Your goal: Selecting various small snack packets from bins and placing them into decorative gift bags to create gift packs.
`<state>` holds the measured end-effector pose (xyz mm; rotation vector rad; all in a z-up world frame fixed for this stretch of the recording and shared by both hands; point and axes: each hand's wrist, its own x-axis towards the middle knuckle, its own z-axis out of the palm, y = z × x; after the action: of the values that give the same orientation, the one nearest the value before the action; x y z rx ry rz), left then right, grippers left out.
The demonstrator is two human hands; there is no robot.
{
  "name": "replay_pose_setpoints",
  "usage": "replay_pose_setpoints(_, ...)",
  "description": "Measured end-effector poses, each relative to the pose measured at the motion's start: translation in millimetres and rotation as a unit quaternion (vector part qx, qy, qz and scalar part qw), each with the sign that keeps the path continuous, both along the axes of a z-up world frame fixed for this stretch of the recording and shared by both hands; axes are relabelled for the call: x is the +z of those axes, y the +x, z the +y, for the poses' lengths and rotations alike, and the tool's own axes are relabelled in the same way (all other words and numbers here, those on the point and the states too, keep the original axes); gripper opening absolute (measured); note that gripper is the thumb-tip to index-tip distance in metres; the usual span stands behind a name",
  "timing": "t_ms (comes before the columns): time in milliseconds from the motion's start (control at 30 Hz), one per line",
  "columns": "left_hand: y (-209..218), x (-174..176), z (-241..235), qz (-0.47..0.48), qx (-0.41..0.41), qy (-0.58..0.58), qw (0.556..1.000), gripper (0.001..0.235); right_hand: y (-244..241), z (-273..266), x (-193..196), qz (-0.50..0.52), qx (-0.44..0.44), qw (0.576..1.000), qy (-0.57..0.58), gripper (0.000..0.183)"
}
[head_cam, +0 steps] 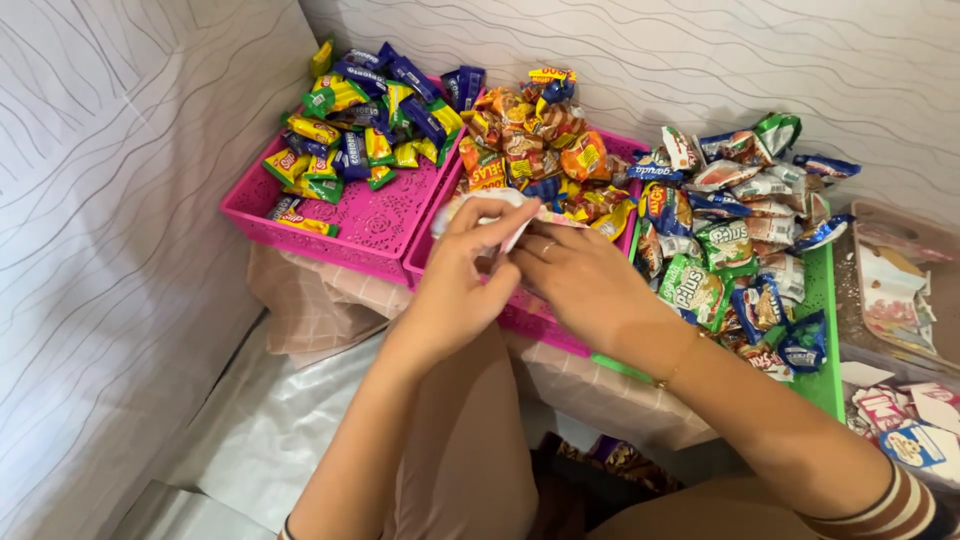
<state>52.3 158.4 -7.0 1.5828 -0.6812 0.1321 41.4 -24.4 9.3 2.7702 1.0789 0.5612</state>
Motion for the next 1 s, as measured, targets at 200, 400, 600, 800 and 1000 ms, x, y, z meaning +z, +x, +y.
replay_pose_setpoints(200,-3.2,-10.7,2.1,-0.079,0.050,0.133,0.987,0.057,-15.5,-9.8,0.2,0.079,-0.073,0.993,-0.051,0.026)
replay_pose_setpoints(400,-4.2,-26.3,-6.6,-0.119,0.080,0.180,0.973,0.038,-19.2,-10.3,-11.1,0.147,-0.114,0.976,-0.115,0.028)
replay_pose_setpoints(600,-12.6,-29.7,-8.6,-0.167,0.167,0.318,0.918,0.034,-14.7,-2.5,-25.3,0.123,-0.086,0.985,-0.080,0.019)
replay_pose_setpoints(800,-6.6,-33.9,-15.4,-0.123,0.119,0.256,0.951,0.039,-7.8,10.7,-33.5,0.119,-0.054,0.991,-0.026,0.013)
replay_pose_setpoints(1000,-8.6,-24.8,-12.7,-0.109,0.091,0.212,0.967,0.044,21.0,7.4,-77.1,0.084,-0.051,0.994,0.044,0.022)
